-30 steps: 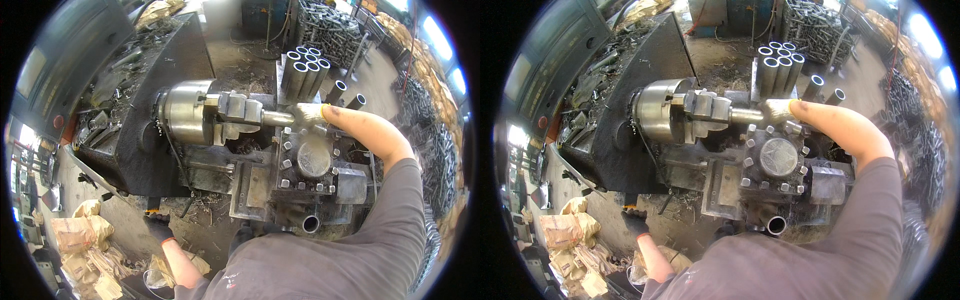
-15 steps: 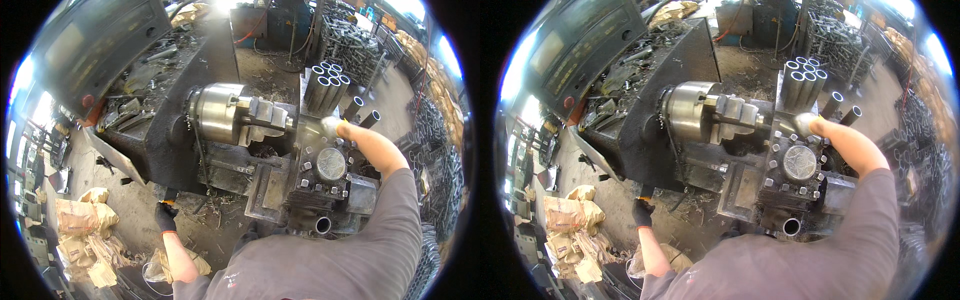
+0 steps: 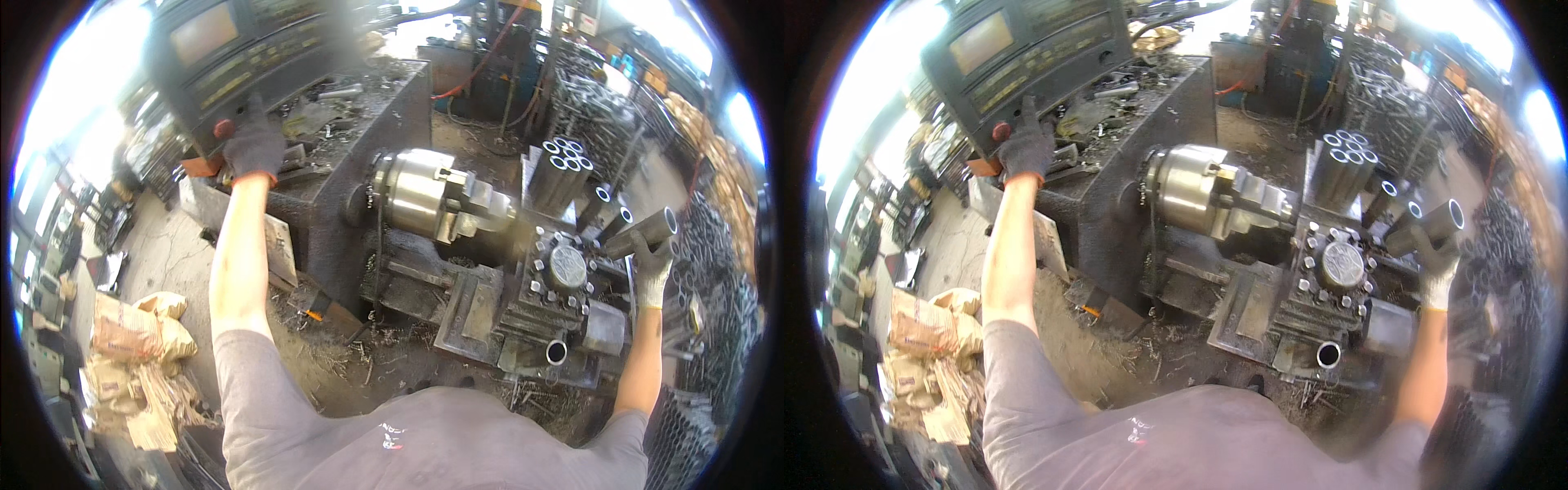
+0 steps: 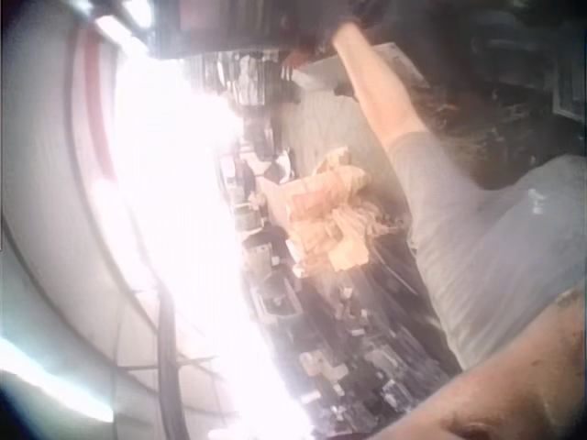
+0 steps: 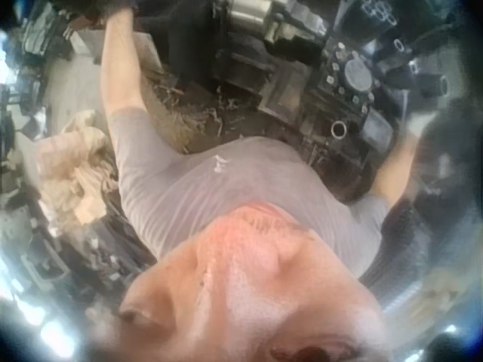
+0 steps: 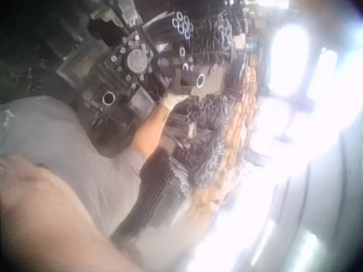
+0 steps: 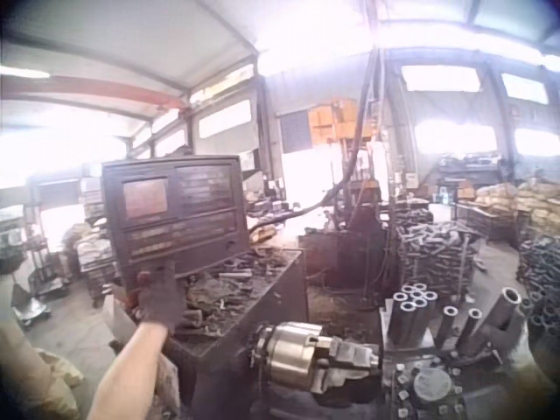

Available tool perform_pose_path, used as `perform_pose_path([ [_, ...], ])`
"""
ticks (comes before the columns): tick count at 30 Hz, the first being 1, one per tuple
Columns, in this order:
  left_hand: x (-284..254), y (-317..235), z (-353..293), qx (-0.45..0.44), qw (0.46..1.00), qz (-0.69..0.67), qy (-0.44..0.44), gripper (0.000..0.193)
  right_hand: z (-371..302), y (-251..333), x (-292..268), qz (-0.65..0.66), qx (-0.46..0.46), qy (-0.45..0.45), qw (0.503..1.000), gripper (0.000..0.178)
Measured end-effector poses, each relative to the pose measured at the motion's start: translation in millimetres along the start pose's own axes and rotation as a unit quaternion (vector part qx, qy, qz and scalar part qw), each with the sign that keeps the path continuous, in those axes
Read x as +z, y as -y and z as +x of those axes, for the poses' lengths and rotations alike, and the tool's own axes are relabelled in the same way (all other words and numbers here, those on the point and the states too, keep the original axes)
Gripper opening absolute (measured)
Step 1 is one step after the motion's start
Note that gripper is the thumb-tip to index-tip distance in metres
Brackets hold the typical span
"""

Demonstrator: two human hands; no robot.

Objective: The person operates a metal turning machine in a workshop. They repeatedly load metal tubes into the machine's chuck, start the machine, and remove the processed tubes, placing them into a bucket. The person also moves a large sack of material across the floor.

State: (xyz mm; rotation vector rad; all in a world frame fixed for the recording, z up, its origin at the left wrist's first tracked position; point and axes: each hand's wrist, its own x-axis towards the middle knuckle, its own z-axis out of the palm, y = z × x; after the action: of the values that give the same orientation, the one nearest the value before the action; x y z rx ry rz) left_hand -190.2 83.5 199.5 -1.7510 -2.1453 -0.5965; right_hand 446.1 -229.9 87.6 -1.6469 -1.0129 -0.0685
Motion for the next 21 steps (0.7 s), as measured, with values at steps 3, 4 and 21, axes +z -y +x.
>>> perform_pose_path([
  [3,16.3,4.8,27.9,0.007,0.999,0.042,0.006,0.072,-41.8,39.9,-41.8,0.059,0.046,0.009,0.997,0.041],
  [4,14.4,7.8,29.6,0.012,0.999,0.019,0.036,0.073,-54.2,51.1,-55.0,0.068,0.042,0.019,0.997,0.041],
  [21,17.9,-142.9,-575.5,0.231,0.778,-0.469,0.349,0.042,-197.4,85.0,-19.6,0.277,-0.139,0.483,0.819,0.058],
])
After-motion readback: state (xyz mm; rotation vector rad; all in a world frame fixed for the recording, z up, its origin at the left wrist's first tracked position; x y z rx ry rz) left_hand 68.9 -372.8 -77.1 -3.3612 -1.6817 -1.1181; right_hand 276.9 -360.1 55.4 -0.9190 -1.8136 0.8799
